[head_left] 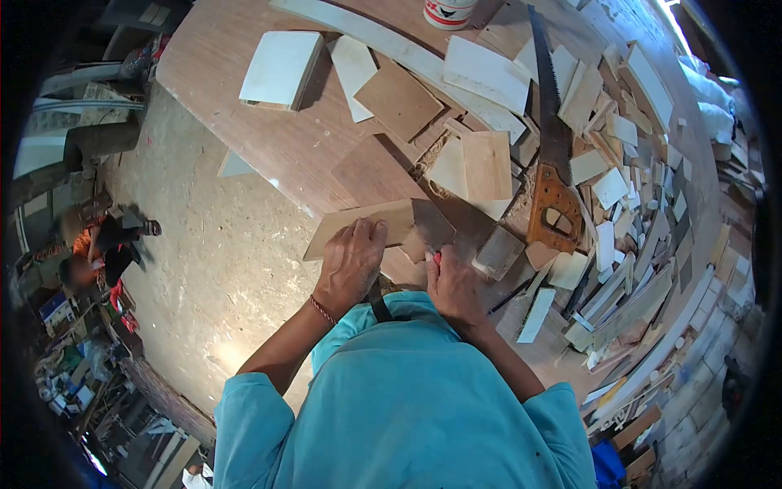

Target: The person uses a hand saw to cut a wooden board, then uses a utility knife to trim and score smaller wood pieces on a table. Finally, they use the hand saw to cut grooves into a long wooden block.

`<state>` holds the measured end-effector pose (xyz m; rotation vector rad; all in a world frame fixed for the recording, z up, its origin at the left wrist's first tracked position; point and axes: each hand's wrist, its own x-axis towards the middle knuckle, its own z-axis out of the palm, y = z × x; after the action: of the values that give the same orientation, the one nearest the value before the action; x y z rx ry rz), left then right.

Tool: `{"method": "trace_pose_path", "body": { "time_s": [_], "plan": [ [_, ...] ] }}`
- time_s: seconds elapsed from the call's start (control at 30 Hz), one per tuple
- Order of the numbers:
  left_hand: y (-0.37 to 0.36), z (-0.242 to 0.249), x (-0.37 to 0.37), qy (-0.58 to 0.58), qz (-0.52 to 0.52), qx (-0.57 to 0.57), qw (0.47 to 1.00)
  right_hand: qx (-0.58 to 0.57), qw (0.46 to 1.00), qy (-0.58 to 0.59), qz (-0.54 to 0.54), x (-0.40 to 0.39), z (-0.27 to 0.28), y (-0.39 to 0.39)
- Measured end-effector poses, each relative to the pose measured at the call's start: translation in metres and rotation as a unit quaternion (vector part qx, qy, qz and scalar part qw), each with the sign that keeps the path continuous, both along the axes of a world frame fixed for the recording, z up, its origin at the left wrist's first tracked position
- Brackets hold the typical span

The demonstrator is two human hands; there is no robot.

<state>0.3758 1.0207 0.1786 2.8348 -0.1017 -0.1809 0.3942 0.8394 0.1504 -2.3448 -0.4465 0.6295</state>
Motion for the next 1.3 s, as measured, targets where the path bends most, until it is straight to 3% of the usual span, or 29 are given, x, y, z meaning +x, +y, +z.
{"method": "trace_pose_path", "body": {
  "time_s": [0.17, 0.27, 0.5, 0.67, 0.9, 1.3],
  "plan": [
    [-0.002, -0.002, 0.001, -0.007, 0.0, -0.009, 1.0, 0.015, 0.999, -0.05, -0.011, -0.003, -0.013, 0.004],
    [-0.002, -0.002, 0.001, -0.004, 0.004, -0.016, 1.0, -0.024, 0.999, -0.021, 0.009, 0.002, -0.014, 0.007],
    [-0.002, 0.0, 0.003, -0.002, 0.008, -0.017, 1.0, 0.018, 1.0, -0.004, -0.022, 0.012, -0.015, 0.017],
    [-0.003, 0.001, 0.004, 0.004, 0.019, -0.014, 1.0, -0.053, 0.997, -0.047, -0.001, 0.009, -0.024, 0.019],
    [-0.004, -0.002, 0.002, -0.006, 0.023, -0.016, 1.0, 0.007, 0.999, -0.045, -0.011, 0.01, -0.016, 0.013],
    [-0.006, 0.0, 0.004, 0.014, 0.048, -0.023, 0.999, -0.075, 0.997, -0.024, 0.002, 0.021, -0.024, 0.021]
  ]
}}
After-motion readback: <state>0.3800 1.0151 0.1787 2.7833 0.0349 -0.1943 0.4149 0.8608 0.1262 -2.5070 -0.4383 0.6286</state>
